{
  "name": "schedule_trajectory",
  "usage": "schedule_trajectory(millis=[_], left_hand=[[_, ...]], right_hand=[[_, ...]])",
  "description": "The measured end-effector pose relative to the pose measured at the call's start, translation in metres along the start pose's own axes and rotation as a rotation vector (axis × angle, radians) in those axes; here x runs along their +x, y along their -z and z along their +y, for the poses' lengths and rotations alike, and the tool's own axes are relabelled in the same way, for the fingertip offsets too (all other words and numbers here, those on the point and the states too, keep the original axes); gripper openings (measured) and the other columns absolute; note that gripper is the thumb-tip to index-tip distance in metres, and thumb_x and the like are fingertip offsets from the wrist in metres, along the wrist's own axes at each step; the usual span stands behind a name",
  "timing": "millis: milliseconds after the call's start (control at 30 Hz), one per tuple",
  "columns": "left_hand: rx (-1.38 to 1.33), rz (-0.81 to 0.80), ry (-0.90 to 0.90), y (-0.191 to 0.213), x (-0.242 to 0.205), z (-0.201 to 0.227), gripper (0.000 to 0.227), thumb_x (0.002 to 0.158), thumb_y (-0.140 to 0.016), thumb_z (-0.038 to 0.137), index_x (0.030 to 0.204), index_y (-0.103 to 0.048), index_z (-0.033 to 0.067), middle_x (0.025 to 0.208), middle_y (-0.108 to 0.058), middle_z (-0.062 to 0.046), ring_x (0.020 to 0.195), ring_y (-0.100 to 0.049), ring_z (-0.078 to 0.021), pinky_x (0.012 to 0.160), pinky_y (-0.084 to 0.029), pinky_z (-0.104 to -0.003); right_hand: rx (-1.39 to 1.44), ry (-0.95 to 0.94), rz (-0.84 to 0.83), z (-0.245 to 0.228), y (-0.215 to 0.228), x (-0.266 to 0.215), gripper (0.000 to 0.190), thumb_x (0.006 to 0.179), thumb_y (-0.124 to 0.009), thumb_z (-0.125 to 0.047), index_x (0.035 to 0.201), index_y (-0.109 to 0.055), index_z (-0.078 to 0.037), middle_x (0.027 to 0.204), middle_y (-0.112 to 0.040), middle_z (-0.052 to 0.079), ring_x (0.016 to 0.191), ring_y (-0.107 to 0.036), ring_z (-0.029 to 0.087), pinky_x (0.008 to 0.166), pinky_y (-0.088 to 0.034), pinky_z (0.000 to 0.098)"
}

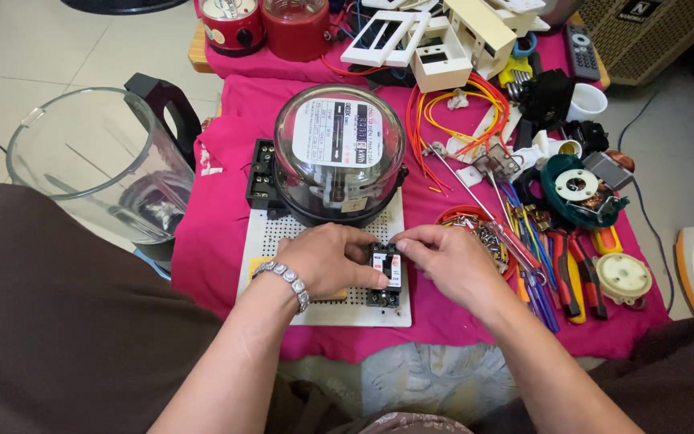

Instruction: Assemble electronic components and a meter onto a mounting board using a screwdriver and small parts.

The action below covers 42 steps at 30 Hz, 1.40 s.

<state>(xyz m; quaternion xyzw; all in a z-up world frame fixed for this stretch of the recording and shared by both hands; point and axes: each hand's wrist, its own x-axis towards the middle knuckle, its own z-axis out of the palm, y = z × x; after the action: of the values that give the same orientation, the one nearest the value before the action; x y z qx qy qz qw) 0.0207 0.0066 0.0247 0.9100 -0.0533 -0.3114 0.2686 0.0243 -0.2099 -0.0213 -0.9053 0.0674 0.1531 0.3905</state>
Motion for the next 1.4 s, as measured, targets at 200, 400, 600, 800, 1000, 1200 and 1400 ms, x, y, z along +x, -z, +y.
schedule_trajectory(millis=[200, 400, 600, 800, 1000, 1200, 1400], left_hand=[[0.031, 0.006, -0.024, -0.001, 0.007, -0.004, 0.080, 0.067, -0.078, 0.058, 0.141, -0.062, 0.0321, 0.115, -0.077, 0.011, 0.124, -0.064, -0.0230, 0.111, -0.037, -0.051], [0.005, 0.038, -0.082, -0.001, 0.001, -0.009, 0.079, 0.071, -0.078, 0.058, 0.140, -0.063, 0.0223, 0.117, -0.078, 0.002, 0.123, -0.065, -0.0262, 0.109, -0.041, -0.050], [-0.139, 0.240, 0.024, 0.034, -0.040, -0.021, 0.035, 0.089, -0.074, 0.043, 0.112, -0.081, 0.0169, 0.103, -0.081, -0.006, 0.109, -0.072, -0.0286, 0.101, -0.051, -0.045], [-0.235, 0.790, 0.292, 0.037, 0.007, -0.097, 0.042, 0.083, -0.064, 0.060, 0.108, -0.073, 0.0278, 0.109, -0.074, -0.001, 0.117, -0.065, -0.0274, 0.099, -0.050, -0.045], [-0.174, 0.770, 0.403, 0.016, 0.000, -0.070, 0.044, 0.084, -0.064, 0.060, 0.112, -0.064, 0.0265, 0.124, -0.062, -0.007, 0.124, -0.059, -0.0340, 0.107, -0.046, -0.047], [-0.251, 0.754, 0.086, 0.014, -0.050, -0.007, 0.016, 0.094, -0.061, 0.026, 0.101, -0.071, 0.0153, 0.099, -0.066, -0.008, 0.104, -0.067, -0.0292, 0.093, -0.052, -0.043], [-0.189, 0.581, -0.129, 0.006, -0.059, 0.008, 0.017, 0.094, -0.064, 0.021, 0.099, -0.076, 0.0107, 0.089, -0.070, -0.009, 0.091, -0.070, -0.0242, 0.084, -0.057, -0.037]], right_hand=[[0.320, -0.001, 0.094, -0.007, 0.023, -0.013, 0.027, 0.094, -0.066, -0.020, 0.116, -0.076, -0.009, 0.074, -0.073, 0.013, 0.056, -0.066, 0.017, 0.044, -0.055, 0.0251], [0.380, -0.003, 0.189, 0.013, 0.038, 0.000, 0.028, 0.093, -0.069, -0.014, 0.117, -0.074, 0.000, 0.089, -0.077, 0.020, 0.063, -0.072, 0.023, 0.054, -0.062, 0.0333], [0.349, -0.105, -0.008, -0.013, 0.021, -0.029, 0.040, 0.095, -0.062, -0.018, 0.130, -0.067, 0.001, 0.098, -0.078, 0.021, 0.072, -0.076, 0.026, 0.061, -0.065, 0.0379], [0.135, -0.212, -0.208, 0.004, 0.004, -0.029, 0.041, 0.099, -0.054, -0.025, 0.127, -0.068, 0.001, 0.097, -0.079, 0.027, 0.073, -0.079, 0.036, 0.057, -0.066, 0.0460], [0.139, -0.162, -0.231, -0.002, 0.006, -0.040, 0.047, 0.092, -0.066, -0.024, 0.132, -0.065, 0.000, 0.096, -0.079, 0.024, 0.071, -0.078, 0.030, 0.057, -0.067, 0.0394], [0.084, -0.100, 0.112, 0.005, 0.059, -0.036, 0.030, 0.089, -0.071, -0.017, 0.113, -0.077, 0.000, 0.082, -0.077, 0.021, 0.062, -0.072, 0.025, 0.056, -0.063, 0.0367], [-0.216, -0.183, 0.230, 0.040, 0.082, -0.013, 0.024, 0.081, -0.073, -0.028, 0.103, -0.083, -0.025, 0.064, -0.078, 0.003, 0.056, -0.076, 0.017, 0.056, -0.062, 0.0287]])
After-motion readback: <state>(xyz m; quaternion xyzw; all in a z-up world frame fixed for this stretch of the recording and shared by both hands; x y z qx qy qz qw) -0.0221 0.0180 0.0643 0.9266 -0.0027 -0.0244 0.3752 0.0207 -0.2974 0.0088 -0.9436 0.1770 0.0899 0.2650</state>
